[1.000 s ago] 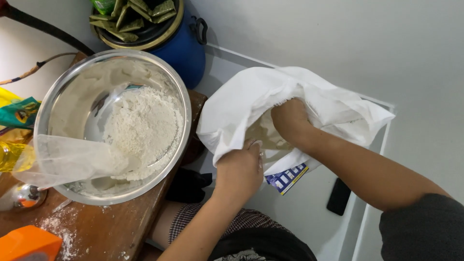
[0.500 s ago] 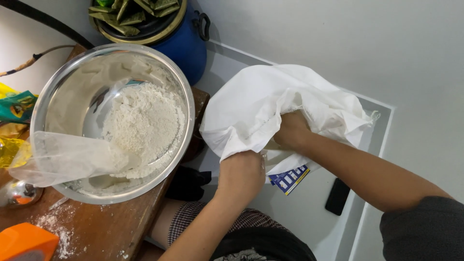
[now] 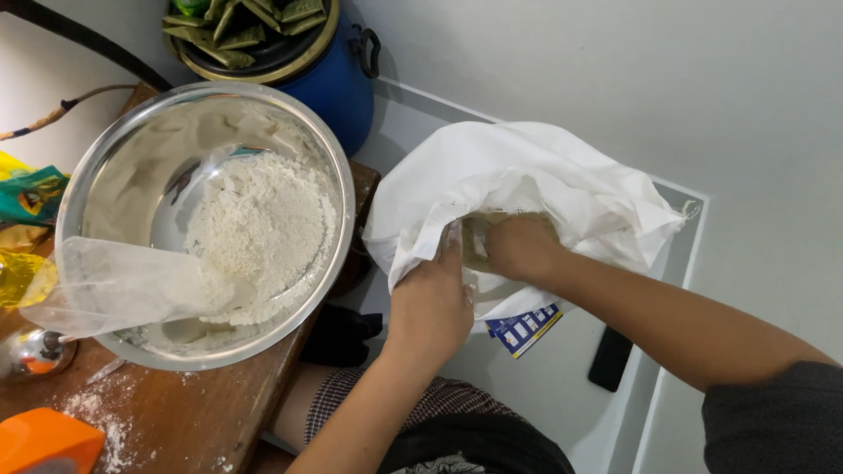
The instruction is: Packing white powder from a large sack into smaller plastic bags using a scoop and a scale for measurement.
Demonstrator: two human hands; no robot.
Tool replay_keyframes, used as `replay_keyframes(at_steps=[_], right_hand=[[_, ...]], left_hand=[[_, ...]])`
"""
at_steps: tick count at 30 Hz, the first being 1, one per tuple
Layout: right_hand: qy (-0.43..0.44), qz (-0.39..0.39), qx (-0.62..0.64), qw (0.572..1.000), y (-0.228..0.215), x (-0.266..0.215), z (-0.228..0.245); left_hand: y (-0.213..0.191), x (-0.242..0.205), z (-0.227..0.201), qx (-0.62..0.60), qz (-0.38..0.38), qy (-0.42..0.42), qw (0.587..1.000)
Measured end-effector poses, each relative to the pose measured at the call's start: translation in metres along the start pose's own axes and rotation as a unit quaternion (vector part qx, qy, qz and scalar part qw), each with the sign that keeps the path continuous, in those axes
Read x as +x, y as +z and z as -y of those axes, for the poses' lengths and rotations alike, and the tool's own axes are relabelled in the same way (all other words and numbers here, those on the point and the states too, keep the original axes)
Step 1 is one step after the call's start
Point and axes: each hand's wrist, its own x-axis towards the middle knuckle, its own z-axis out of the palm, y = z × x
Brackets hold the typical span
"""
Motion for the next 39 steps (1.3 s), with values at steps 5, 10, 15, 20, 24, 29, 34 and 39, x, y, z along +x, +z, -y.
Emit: replay_keyframes(at_steps=[5, 10, 15, 20, 24, 29, 34, 39], right_hand=[[0.010, -0.003, 0.042, 0.999, 0.031, 0.015, -0.016], [0.044, 0.004, 0.015, 0.999, 0.044, 0.022, -0.018], [0.070, 0.070, 0.146, 0.984, -0.015, -0.007, 0.012], [0.120, 0.071, 0.063, 0.988, 0.016, 0.027, -0.003], [0.090, 0.084, 0.154, 0.980, -0.012, 0.007, 0.010], [0.101, 0.054, 0.186, 0.976, 0.001, 0.013, -0.002], [0.110, 0.083, 0.209, 0.968, -0.006, 0.006, -0.004], [0.120, 0.063, 0.262, 0.956, -0.003, 0.013, -0.013]], left_hand=[[-0.021, -0.009, -0.012, -0.041, -0.020, 0.008, 0.999], [-0.020, -0.005, -0.010, -0.013, -0.053, 0.011, 0.998], [-0.013, -0.004, -0.003, -0.047, -0.029, -0.005, 0.998], [-0.003, -0.004, 0.002, 0.017, -0.053, 0.000, 0.998], [0.005, -0.005, 0.009, 0.062, -0.054, 0.003, 0.997], [0.002, -0.007, 0.007, 0.054, -0.055, 0.010, 0.997], [-0.007, -0.010, 0.003, 0.021, -0.047, 0.012, 0.999], [-0.015, -0.008, -0.001, 0.001, -0.042, 0.005, 0.999]])
